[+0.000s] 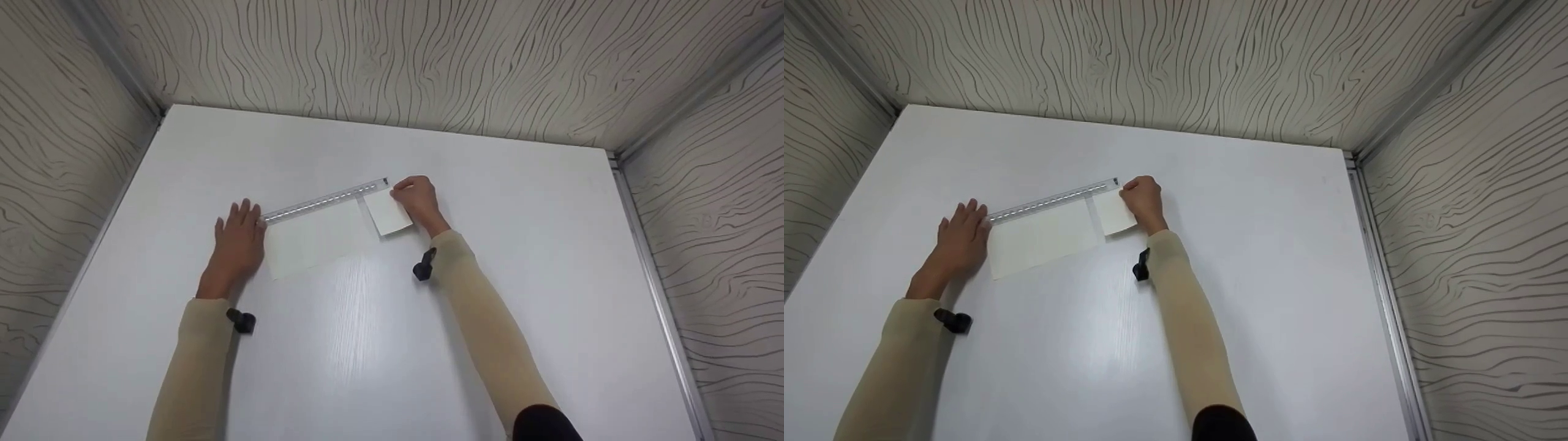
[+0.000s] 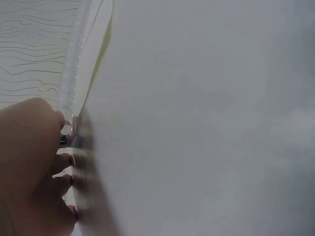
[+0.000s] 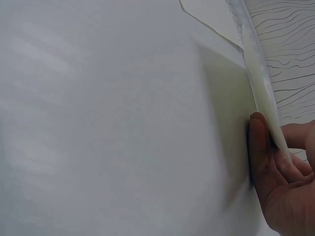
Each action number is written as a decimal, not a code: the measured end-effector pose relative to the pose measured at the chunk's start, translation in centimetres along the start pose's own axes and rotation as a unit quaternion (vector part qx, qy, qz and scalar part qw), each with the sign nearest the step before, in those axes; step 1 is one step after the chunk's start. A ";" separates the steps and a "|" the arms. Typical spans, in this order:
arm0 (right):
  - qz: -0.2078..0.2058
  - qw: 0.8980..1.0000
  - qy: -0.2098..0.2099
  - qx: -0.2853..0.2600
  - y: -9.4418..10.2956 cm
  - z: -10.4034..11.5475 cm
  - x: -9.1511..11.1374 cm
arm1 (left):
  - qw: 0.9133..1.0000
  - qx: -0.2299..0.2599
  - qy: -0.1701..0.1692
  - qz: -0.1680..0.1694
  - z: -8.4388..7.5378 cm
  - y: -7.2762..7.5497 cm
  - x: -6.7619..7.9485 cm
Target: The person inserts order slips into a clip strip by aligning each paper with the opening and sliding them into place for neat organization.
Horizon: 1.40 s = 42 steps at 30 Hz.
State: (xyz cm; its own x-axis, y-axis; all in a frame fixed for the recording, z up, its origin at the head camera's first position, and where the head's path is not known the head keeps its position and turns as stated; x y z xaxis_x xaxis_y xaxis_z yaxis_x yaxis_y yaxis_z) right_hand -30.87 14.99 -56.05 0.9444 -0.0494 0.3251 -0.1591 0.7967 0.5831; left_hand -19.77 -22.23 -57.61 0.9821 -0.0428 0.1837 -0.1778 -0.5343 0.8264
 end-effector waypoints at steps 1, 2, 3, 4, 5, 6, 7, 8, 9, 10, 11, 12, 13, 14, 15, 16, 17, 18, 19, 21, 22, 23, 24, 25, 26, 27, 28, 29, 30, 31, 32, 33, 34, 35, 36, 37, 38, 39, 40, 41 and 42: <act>0.000 1.000 0.001 -0.001 -0.1 0.1 0.0 | 1.000 0.001 0.000 0.000 0.0 0.0 0.0; 0.000 1.000 0.003 0.000 -0.2 0.1 0.0 | 1.000 0.002 0.000 0.000 -0.1 0.0 0.0; -0.001 1.000 0.005 0.000 -0.3 0.2 0.0 | 1.000 0.001 0.000 0.000 -0.1 0.0 0.0; 0.000 1.000 0.007 -0.002 -0.4 0.2 0.0 | 1.000 0.001 0.002 0.000 -0.1 0.0 -0.1; -0.001 1.000 0.007 -0.003 -0.5 0.2 0.1 | 1.000 0.001 0.003 0.001 -0.2 -0.1 -0.1; -0.001 1.000 0.008 -0.004 -0.6 0.2 0.0 | 1.000 0.001 0.004 0.002 -0.2 -0.1 -0.1; -0.002 1.000 0.009 -0.004 -0.6 0.2 0.0 | 1.000 0.002 0.006 0.003 -0.2 -0.1 -0.1; -0.003 1.000 0.010 -0.003 -0.7 0.2 0.0 | 1.000 0.002 0.008 0.003 -0.2 0.0 -0.1; -0.004 1.000 0.010 -0.003 -0.7 0.2 0.0 | 1.000 0.002 0.009 0.003 -0.2 0.0 -0.2; -0.005 1.000 0.010 -0.003 -0.8 0.2 -0.1 | 1.000 0.002 0.010 0.003 -0.2 0.0 -0.2; -0.007 1.000 0.008 -0.001 -0.8 0.2 -0.1 | 1.000 0.002 0.009 0.003 -0.2 0.0 -0.2; -0.007 1.000 0.006 0.000 -0.8 0.3 -0.1 | 1.000 0.002 0.008 0.003 -0.2 0.0 -0.2; -0.008 1.000 0.005 0.001 -0.8 0.3 -0.1 | 1.000 0.002 0.007 0.002 -0.2 0.0 -0.1; -0.009 1.000 0.003 0.001 -0.8 0.4 0.0 | 1.000 0.002 0.006 0.002 -0.2 0.1 -0.1; -0.009 1.000 0.000 0.001 -0.9 0.4 0.0 | 1.000 0.002 0.005 0.002 -0.2 0.1 -0.1; -0.009 1.000 -0.002 0.003 -0.9 0.4 0.0 | 1.000 0.002 0.004 0.001 -0.2 0.1 -0.1; -0.009 1.000 -0.004 0.003 -0.9 0.5 0.0 | 1.000 0.003 0.004 0.001 -0.2 0.1 -0.1; -0.008 1.000 -0.005 0.005 -0.9 0.5 0.1 | 1.000 0.003 0.004 0.000 -0.2 0.1 -0.1; -0.008 1.000 -0.006 0.006 -1.0 0.5 0.1 | 1.000 0.003 0.004 0.000 -0.2 0.0 -0.1; -0.006 1.000 -0.008 0.011 -1.0 0.6 0.2 | 1.000 0.003 0.003 0.000 -0.2 0.0 0.0; -0.006 1.000 -0.008 0.012 -1.0 0.7 0.2 | 1.000 0.004 0.003 0.000 -0.2 0.0 0.0; -0.005 1.000 -0.007 0.012 -1.1 0.7 0.2 | 1.000 0.005 0.003 0.001 -0.2 0.0 0.0; -0.005 1.000 -0.006 0.014 -1.1 0.7 0.2 | 1.000 0.006 0.002 0.001 -0.2 0.0 0.0; -0.005 1.000 -0.005 0.014 -1.1 0.7 0.2 | 1.000 0.006 0.002 0.001 -0.2 0.0 0.0; -0.005 1.000 -0.004 0.014 -1.1 0.8 0.2 | 1.000 0.007 0.001 0.001 -0.2 0.0 0.0; -0.005 1.000 -0.003 0.014 -1.1 0.8 0.2 | 1.000 0.006 0.001 0.001 -0.2 0.0 0.0; -0.006 1.000 -0.002 0.014 -1.1 0.8 0.2 | 1.000 0.005 0.001 0.001 -0.2 0.0 0.0; -0.006 1.000 -0.001 0.016 -1.1 0.8 0.2 | 1.000 0.004 0.000 0.000 -0.2 0.0 0.0; -0.006 1.000 0.000 0.016 -1.1 0.8 0.2 | 1.000 0.003 0.000 0.000 -0.1 0.0 -0.1; -0.005 1.000 0.001 0.016 -1.2 0.8 0.1 | 1.000 0.003 -0.001 -0.001 -0.1 0.0 -0.1; -0.006 1.000 0.002 0.016 -1.2 0.8 0.1 | 1.000 0.002 -0.001 -0.001 -0.1 0.0 -0.1; -0.006 1.000 0.003 0.017 -1.2 0.8 0.1 | 1.000 0.002 -0.002 -0.002 -0.1 0.0 -0.1; -0.005 1.000 0.004 0.016 -1.2 0.8 0.1 | 1.000 0.001 -0.002 -0.002 -0.1 0.0 -0.1; -0.005 1.000 0.004 0.016 -1.2 0.8 0.1 | 1.000 -0.001 -0.002 -0.001 -0.1 0.0 -0.1; -0.004 1.000 0.004 0.015 -1.2 0.9 0.1 | 1.000 -0.002 -0.002 -0.001 -0.1 0.0 -0.1; -0.003 1.000 0.004 0.015 -1.2 0.9 0.1 | 1.000 -0.003 -0.001 -0.001 -0.1 0.0 -0.1; -0.002 1.000 0.004 0.015 -1.2 0.9 0.1 | 1.000 -0.006 0.000 0.000 -0.1 0.0 -0.1; -0.001 1.000 0.002 0.015 -1.2 0.9 0.1 | 1.000 -0.007 0.001 0.000 -0.1 0.0 -0.1; 0.000 1.000 0.001 0.014 -1.2 0.9 0.1 | 1.000 -0.008 0.002 0.000 -0.1 -0.1 -0.1; -0.001 1.000 0.001 0.014 -1.2 0.9 0.2 | 1.000 -0.009 0.003 0.000 -0.1 -0.1 -0.1; -0.001 1.000 0.001 0.014 -1.2 0.9 0.2 | 1.000 -0.009 0.004 0.000 -0.1 -0.1 -0.1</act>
State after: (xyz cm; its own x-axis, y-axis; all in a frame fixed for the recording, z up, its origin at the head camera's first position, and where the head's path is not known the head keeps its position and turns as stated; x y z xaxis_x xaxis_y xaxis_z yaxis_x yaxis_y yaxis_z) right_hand -30.75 13.45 -56.03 0.9451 -0.0504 0.3230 -0.1648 0.7800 0.6037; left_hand -19.89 -22.11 -57.70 0.9816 -0.0352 0.1877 -0.1784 -0.5197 0.8355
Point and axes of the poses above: each hand's wrist, its own x-axis away from the middle knuckle, its own y-axis out of the back of the hand, z = x × y, the point moved 3 cm from there along -x, towards the middle knuckle, and after that the axes turned 5 degrees about x, right-handed, at the moved point
